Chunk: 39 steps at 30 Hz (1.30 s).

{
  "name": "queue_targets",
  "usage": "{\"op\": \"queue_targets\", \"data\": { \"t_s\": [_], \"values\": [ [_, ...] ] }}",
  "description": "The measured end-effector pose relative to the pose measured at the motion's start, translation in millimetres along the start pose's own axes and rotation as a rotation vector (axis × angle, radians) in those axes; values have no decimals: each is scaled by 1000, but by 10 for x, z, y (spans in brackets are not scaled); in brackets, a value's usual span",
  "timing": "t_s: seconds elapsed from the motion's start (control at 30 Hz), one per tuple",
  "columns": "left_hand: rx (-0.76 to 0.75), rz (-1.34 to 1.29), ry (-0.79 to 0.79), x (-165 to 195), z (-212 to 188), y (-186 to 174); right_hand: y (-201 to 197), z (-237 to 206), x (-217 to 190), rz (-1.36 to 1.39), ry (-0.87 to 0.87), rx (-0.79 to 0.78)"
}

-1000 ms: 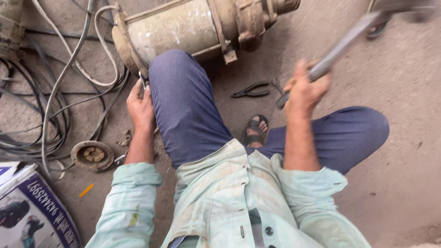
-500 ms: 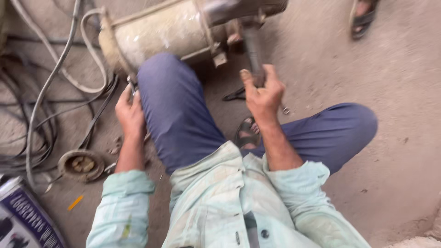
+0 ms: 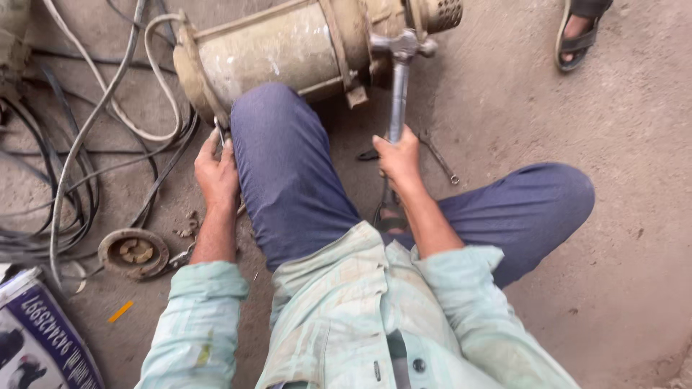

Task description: The person sits on the ground and uses a wrench and hammer to loosen and tighten bolts on a cylindrical motor. They briefly handle a small white paper or tape, then resume using the wrench and hammer on the motor casing.

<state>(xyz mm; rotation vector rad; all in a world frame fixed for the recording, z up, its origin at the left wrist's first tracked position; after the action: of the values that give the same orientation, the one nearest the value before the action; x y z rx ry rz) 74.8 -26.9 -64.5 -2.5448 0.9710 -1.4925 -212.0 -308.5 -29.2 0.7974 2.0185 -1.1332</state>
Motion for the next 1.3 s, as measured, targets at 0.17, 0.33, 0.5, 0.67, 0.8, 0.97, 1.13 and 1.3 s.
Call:
{"op": "queue_targets", "data": {
  "t_s": [0.17,0.33,0.5,0.67,0.8,0.97,1.13,1.3],
  "values": [
    [-54,-106,182,120,33,50,-1011,238,-287,381,66,300],
    [-21,-70,-37,18,-10,43,-1325,231,-853,642,-139,458],
    [33,118,70,209,-45,11,22,-4,-295,-293,-225,-12],
    [-17,28,86,140,0,27,-584,208,174,178,96,75],
    [-39,-70,58,6,31,22,-1453,319,-760,580,-226,357],
    [-19,-52,94,-16,32,12,-777,102,-802,354,-102,473],
    [-61,-183,142,49,38,30,-113,45,-127,-343,-392,37],
    [-19,-59,107,63,31,49,-995,282,-140,292,-53,234]
  ]
}}
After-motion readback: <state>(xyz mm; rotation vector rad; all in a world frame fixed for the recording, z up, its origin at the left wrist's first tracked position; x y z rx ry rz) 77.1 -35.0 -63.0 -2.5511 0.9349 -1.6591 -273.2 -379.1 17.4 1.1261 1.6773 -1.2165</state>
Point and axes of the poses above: each hand's wrist, its own z-axis towards the middle knuckle, its own y-axis out of the palm, x = y × z, the point moved 7 cm from there along z, towards the middle knuckle, and after that the axes turned 2 degrees about -y, right-handed, at the moved point
